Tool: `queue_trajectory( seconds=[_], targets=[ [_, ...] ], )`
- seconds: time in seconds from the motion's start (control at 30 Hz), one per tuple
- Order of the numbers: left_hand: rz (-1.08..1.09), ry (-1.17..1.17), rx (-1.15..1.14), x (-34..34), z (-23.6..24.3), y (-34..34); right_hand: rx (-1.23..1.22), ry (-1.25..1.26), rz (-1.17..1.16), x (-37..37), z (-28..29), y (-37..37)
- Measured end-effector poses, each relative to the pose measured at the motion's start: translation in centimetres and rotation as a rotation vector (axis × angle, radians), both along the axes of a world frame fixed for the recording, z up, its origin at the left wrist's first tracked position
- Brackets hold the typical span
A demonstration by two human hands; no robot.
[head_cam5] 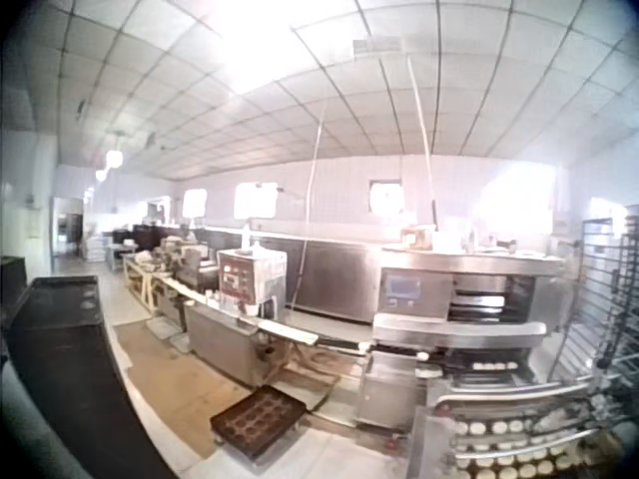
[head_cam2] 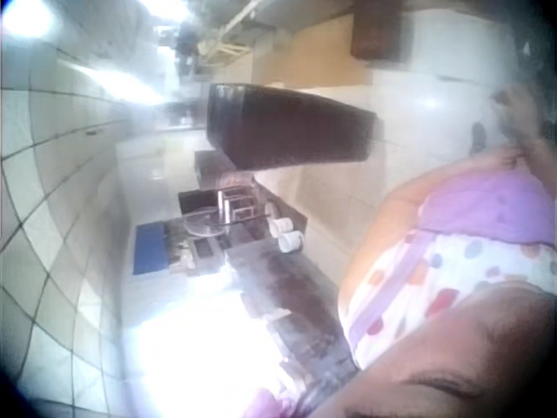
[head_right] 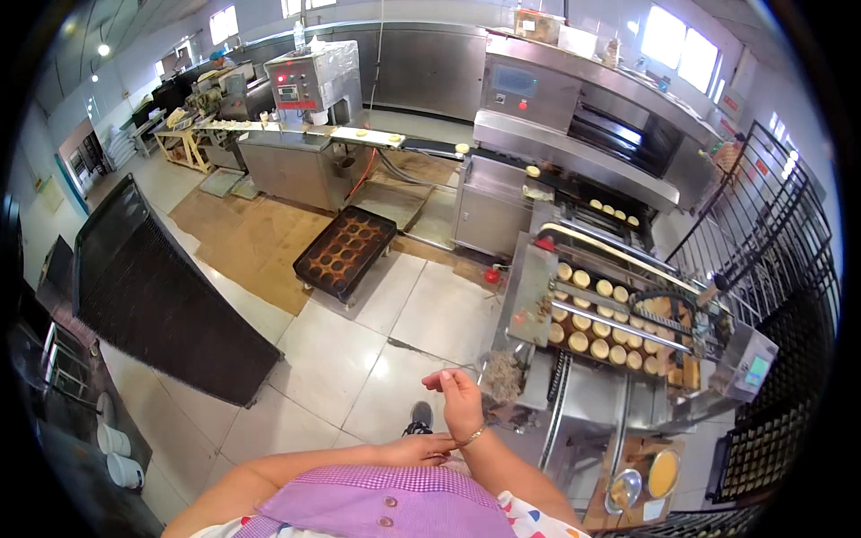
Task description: The person brushes a liquid onto rows of circular pastries on a tray using a brush, then lifts the tray and slides it into a tall metal rack. The person also picks up a dark tray from the floor and slides it into an industrial oven.
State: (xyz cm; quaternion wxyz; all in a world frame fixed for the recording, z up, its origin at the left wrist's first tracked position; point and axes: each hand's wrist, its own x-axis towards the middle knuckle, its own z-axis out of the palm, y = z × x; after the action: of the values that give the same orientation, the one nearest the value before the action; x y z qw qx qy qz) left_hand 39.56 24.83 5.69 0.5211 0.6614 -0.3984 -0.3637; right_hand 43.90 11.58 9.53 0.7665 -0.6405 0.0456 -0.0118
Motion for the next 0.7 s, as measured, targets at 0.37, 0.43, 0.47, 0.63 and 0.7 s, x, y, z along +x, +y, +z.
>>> queue_trajectory(
  seconds=[0.37, 0.43, 0.47, 0.63, 0.7],
  targets=[
    [0.097, -0.114, -0.056, 19.8, 3.2, 1.3, -0.129, -0.099, 0.067, 21.2, -0.6, -0.4],
    [0.182, -0.021, 0.006, 22.6, 4.0, 3.0, -0.188, -0.137, 0.102, 24.2, -0.9, 0.5],
    [0.235, 0.028, 0.044, 24.1, 3.9, 4.1, -0.212, -0.152, 0.132, 25.5, -1.3, 0.9],
    [0.748, 0.006, 0.074, 31.9, -4.0, 12.8, -0.273, -0.065, 0.203, 31.8, -4.2, 4.1],
    [0.821, -0.076, 0.173, 35.9, -8.2, 17.1, -0.256, 0.024, 0.211, 34.9, -5.1, 5.0]
  ],
)
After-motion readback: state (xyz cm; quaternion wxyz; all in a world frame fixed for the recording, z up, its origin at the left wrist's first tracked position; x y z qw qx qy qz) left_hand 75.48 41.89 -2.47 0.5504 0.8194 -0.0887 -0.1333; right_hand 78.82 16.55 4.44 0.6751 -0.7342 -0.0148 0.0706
